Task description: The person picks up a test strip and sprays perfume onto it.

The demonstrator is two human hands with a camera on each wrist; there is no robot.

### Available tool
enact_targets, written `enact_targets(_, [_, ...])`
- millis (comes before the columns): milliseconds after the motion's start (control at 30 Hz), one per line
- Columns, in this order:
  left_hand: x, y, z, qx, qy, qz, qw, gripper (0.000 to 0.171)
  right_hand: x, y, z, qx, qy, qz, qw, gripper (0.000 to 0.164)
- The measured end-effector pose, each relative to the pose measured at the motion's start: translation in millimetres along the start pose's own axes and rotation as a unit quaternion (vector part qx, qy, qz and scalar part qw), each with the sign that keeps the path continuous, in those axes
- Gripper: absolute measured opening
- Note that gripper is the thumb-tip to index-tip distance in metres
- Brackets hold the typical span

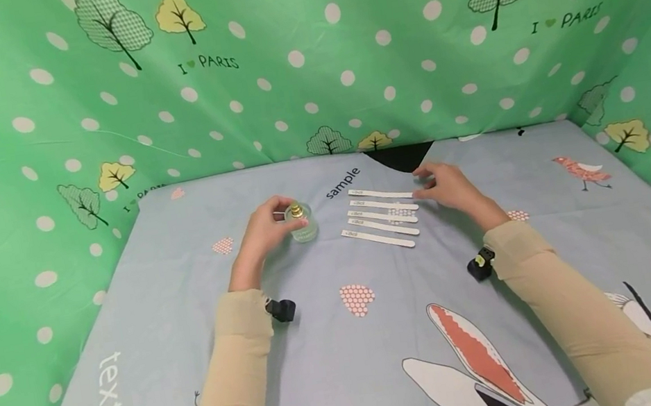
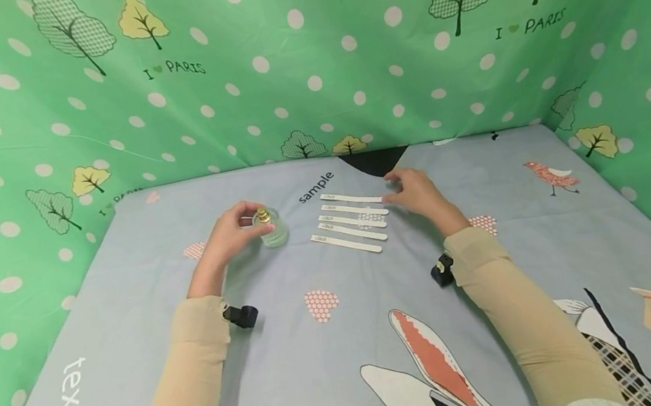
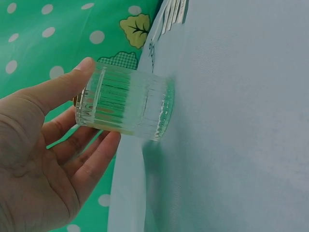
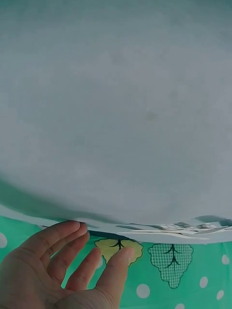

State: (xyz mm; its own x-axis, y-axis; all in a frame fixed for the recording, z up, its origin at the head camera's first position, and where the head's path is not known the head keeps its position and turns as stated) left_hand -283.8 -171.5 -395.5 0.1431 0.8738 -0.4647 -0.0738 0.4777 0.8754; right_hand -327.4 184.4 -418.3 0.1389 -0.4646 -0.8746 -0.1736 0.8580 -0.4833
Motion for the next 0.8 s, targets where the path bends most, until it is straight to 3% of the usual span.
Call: enact_targets(800, [-0.9,-0.7,-1.7,0.002,-0.001,-0.002,1.0000,0.052,4.7,-8.4,-2.7,-0.019,0.001,0.007,1.000,0.035])
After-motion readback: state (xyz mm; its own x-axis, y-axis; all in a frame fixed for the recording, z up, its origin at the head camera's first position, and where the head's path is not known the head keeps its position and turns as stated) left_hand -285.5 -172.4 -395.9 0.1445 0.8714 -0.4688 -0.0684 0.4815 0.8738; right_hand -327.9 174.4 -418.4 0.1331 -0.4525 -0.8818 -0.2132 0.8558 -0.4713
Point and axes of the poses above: each hand's wrist, its own z-axis away from the middle knuckle, its own x-axis out of the palm, y = z × x, the point moved 4 cm from there along -z, towards the middle knuckle, and after that the axes turned 10 degrees about z, right-handed, at the moved point
